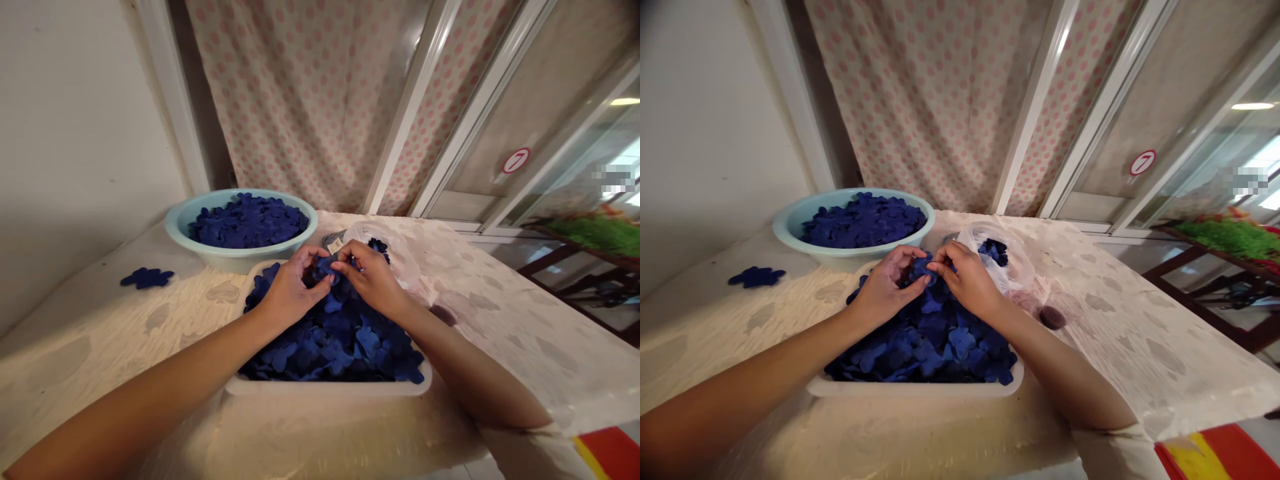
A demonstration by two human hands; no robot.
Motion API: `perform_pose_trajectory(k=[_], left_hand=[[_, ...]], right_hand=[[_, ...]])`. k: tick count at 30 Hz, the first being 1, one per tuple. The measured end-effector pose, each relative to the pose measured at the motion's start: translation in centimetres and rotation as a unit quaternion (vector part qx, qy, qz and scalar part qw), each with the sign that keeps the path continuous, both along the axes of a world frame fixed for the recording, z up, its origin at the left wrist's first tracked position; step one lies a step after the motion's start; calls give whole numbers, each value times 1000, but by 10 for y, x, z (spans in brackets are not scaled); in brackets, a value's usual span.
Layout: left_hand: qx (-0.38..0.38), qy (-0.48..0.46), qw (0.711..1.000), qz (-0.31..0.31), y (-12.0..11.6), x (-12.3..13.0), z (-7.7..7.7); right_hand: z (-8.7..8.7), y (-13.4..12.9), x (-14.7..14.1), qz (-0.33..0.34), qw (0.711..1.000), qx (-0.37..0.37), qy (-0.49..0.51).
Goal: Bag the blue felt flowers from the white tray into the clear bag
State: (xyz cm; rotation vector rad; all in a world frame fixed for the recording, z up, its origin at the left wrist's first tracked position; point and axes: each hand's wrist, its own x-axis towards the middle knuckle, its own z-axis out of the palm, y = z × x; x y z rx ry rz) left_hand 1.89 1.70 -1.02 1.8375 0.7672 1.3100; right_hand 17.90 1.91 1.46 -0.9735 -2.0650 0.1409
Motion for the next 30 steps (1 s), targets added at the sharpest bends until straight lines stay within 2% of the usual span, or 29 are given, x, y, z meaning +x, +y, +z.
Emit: perform_pose_trajectory(k=[8, 15, 22, 30], left_hand=[[-2, 2, 1000, 12, -1, -1, 2], [-29, -20, 999, 13, -2, 0, 5], [-11, -7, 1000, -3, 0, -2, 0], [1, 1, 1000, 1, 0, -1, -1]], right_hand=[[1, -3, 1, -31, 1000, 2, 3], [1, -2, 2, -120, 990, 43, 55], [1, -4, 0, -19, 1000, 13, -3], [3, -4, 0, 6, 1000, -3, 4]])
